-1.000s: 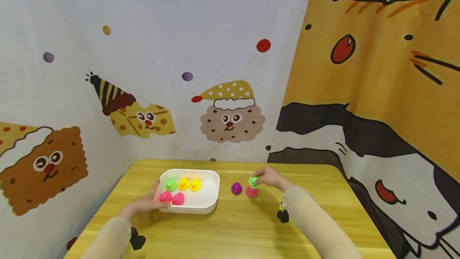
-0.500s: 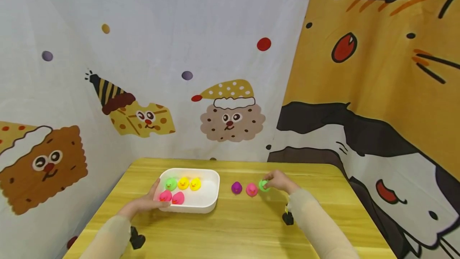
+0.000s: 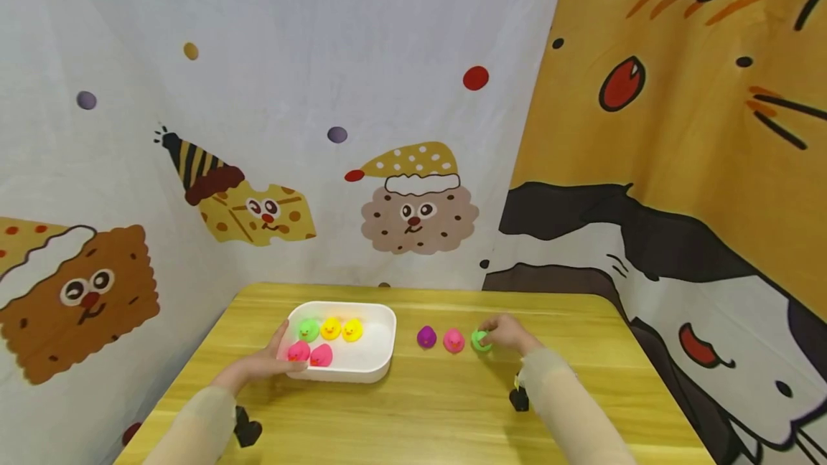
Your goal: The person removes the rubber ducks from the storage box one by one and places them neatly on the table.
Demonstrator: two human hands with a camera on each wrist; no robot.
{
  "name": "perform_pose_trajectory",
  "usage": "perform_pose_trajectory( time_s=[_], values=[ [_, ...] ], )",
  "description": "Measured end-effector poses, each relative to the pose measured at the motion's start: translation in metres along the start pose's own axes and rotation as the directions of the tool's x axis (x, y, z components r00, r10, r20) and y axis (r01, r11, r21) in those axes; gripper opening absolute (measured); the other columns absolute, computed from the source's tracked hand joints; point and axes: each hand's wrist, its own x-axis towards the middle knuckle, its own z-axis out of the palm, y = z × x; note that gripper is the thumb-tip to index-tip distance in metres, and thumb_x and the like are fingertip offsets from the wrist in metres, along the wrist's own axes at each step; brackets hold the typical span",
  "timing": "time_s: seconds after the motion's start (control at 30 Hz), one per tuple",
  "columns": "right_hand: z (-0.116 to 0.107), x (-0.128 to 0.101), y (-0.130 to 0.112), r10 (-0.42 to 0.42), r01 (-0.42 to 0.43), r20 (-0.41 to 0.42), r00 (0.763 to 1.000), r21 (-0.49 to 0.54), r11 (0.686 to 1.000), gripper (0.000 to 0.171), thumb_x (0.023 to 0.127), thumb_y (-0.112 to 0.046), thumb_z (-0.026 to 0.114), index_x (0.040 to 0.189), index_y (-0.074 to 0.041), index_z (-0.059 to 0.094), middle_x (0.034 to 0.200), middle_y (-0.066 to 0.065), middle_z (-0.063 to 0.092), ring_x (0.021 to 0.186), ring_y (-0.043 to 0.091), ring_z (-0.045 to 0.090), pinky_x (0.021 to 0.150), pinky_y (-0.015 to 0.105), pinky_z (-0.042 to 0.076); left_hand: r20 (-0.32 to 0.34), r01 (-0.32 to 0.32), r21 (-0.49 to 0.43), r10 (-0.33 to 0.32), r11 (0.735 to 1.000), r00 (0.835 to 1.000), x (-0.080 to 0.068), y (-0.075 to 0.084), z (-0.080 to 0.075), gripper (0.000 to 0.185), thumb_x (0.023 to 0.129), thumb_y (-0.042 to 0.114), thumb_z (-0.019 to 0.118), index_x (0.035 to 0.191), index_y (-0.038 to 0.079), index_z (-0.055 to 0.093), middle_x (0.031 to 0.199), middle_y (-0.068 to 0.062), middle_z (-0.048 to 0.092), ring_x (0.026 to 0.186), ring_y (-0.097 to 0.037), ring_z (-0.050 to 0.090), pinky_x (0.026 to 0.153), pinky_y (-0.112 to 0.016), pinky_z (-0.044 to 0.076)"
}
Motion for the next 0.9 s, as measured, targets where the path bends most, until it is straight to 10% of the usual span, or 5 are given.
perform_pose_trajectory(
  time_s=[0.57, 0.9],
  values=[
    [0.007, -0.003, 0.012, -0.001, 0.0, 0.022, 1.0, 0.062, 0.998, 0.035, 0.088, -0.003, 0.066, 0.116, 0.018, 0.059, 0.107, 0.025, 0.066, 0.09, 0.025, 0.062, 0.083, 0.048, 0.052, 0.006, 0.006, -0.007, -0.006, 1.0, 1.0, 0.0, 0.001, 0.0, 0.123, 0.08, 0.044, 0.076, 0.152, 0.01, -0.017, 0.154, -0.03, 0.0, 0.136, -0.052, 0.012, 0.107, -0.07, 0.012],
    [0.001, 0.011, -0.022, 0.058, -0.053, -0.08, 0.995, 0.069, 0.996, 0.04, 0.092, -0.016, 0.064, 0.124, 0.006, 0.06, 0.124, 0.028, 0.058, 0.114, 0.041, 0.054, 0.091, 0.052, 0.048, 0.001, -0.004, -0.034, 0.004, 0.999, 1.0, 0.007, -0.008, 0.0, 0.126, 0.076, 0.044, 0.079, 0.153, 0.01, -0.015, 0.155, -0.027, -0.001, 0.136, -0.05, 0.01, 0.107, -0.071, 0.009]
  ],
)
